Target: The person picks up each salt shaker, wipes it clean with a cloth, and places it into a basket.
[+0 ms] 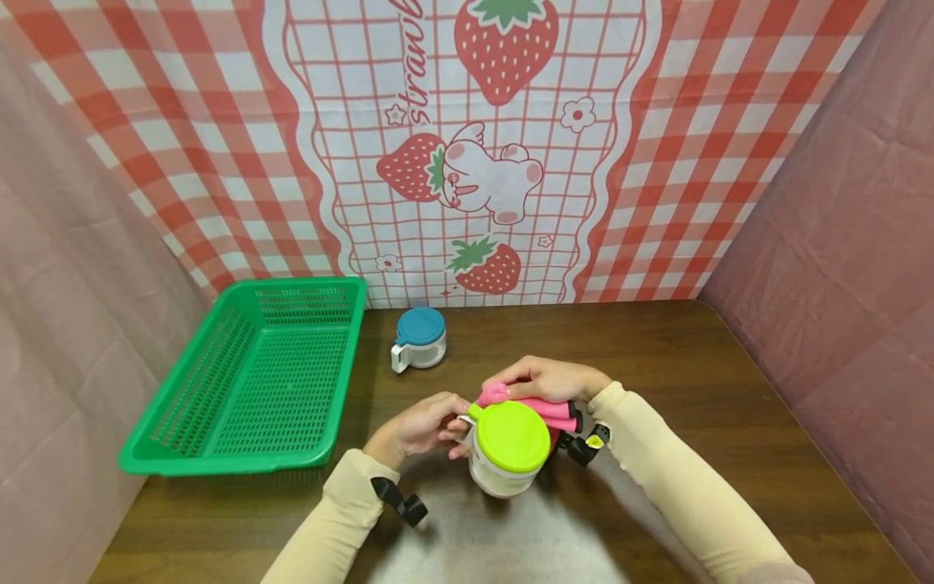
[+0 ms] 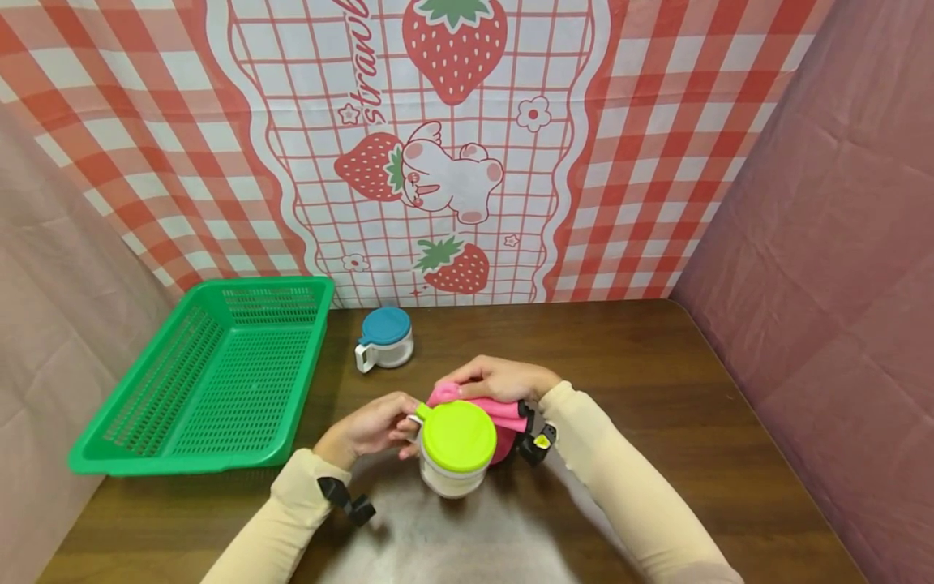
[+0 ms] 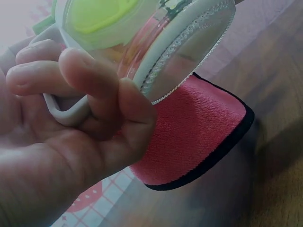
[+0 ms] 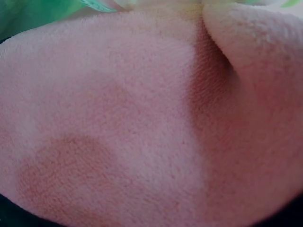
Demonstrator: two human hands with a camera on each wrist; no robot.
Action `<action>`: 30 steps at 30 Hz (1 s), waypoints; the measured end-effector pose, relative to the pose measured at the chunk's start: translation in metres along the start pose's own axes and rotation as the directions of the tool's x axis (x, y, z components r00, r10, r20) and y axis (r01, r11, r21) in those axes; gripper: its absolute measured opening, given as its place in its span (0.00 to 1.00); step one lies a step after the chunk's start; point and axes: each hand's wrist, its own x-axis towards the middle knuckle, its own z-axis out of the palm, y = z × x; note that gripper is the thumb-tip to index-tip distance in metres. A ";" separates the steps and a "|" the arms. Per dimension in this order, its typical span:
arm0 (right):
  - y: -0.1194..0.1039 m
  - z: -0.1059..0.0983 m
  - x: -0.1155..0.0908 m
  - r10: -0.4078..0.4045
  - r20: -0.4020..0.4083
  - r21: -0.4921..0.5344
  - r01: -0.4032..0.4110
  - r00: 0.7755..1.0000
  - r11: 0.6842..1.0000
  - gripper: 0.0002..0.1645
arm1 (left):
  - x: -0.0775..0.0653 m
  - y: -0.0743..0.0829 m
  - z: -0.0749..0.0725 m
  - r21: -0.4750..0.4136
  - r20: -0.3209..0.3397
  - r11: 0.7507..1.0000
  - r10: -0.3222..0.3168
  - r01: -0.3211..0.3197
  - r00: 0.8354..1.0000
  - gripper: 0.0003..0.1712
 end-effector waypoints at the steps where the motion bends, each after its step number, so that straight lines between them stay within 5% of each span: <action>1: 0.000 0.000 0.001 -0.005 0.006 0.000 0.005 1.000 1.000 0.20 | 0.000 0.000 0.000 0.002 0.008 1.000 0.006 -0.006 1.000 0.19; 24: 0.000 -0.001 -0.007 -0.025 -0.069 0.020 0.026 0.997 0.999 0.21 | 0.000 0.000 -0.001 0.016 -0.024 0.999 0.031 -0.031 0.999 0.19; 30: 0.000 -0.002 -0.012 0.002 -0.119 0.083 0.008 0.993 0.996 0.21 | -0.003 0.002 -0.002 0.017 -0.086 1.000 0.022 -0.020 0.996 0.19</action>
